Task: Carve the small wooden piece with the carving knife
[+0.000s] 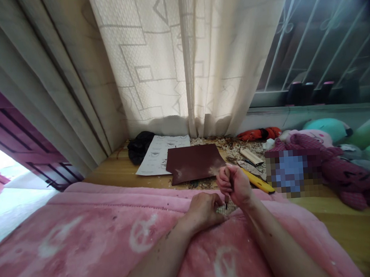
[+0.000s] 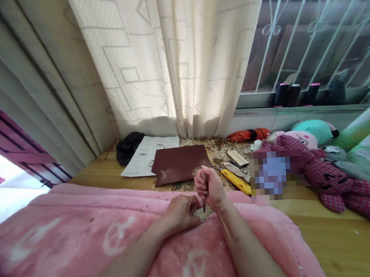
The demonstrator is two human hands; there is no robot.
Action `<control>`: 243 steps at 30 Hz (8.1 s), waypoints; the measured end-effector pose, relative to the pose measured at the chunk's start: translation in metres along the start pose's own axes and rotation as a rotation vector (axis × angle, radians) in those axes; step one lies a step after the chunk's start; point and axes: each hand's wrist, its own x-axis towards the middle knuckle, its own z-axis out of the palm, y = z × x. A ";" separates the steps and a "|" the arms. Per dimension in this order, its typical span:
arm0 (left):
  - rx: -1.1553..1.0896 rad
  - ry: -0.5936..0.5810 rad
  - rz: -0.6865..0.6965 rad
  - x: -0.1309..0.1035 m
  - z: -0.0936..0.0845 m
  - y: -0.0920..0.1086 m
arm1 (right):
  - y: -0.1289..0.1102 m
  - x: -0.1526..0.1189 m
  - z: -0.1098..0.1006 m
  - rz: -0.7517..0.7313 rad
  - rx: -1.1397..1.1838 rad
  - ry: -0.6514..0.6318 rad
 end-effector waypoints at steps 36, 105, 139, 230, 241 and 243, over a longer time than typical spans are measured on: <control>-0.040 0.004 0.016 -0.001 0.002 -0.001 | 0.018 0.001 -0.001 -0.329 0.050 0.570; -0.318 -0.046 -0.122 0.012 0.009 -0.012 | -0.002 0.005 -0.040 0.085 0.249 0.419; -0.253 -0.004 0.011 0.008 0.009 -0.014 | 0.002 0.009 -0.044 -0.029 0.371 0.447; -0.114 0.050 -0.031 -0.006 0.005 0.002 | 0.024 0.021 -0.018 -0.111 0.001 0.473; -0.111 0.089 0.065 -0.005 0.006 0.002 | 0.024 0.022 -0.016 -0.038 0.005 0.348; -0.087 0.086 0.070 -0.005 0.006 0.002 | 0.025 0.024 -0.019 -0.045 -0.012 0.427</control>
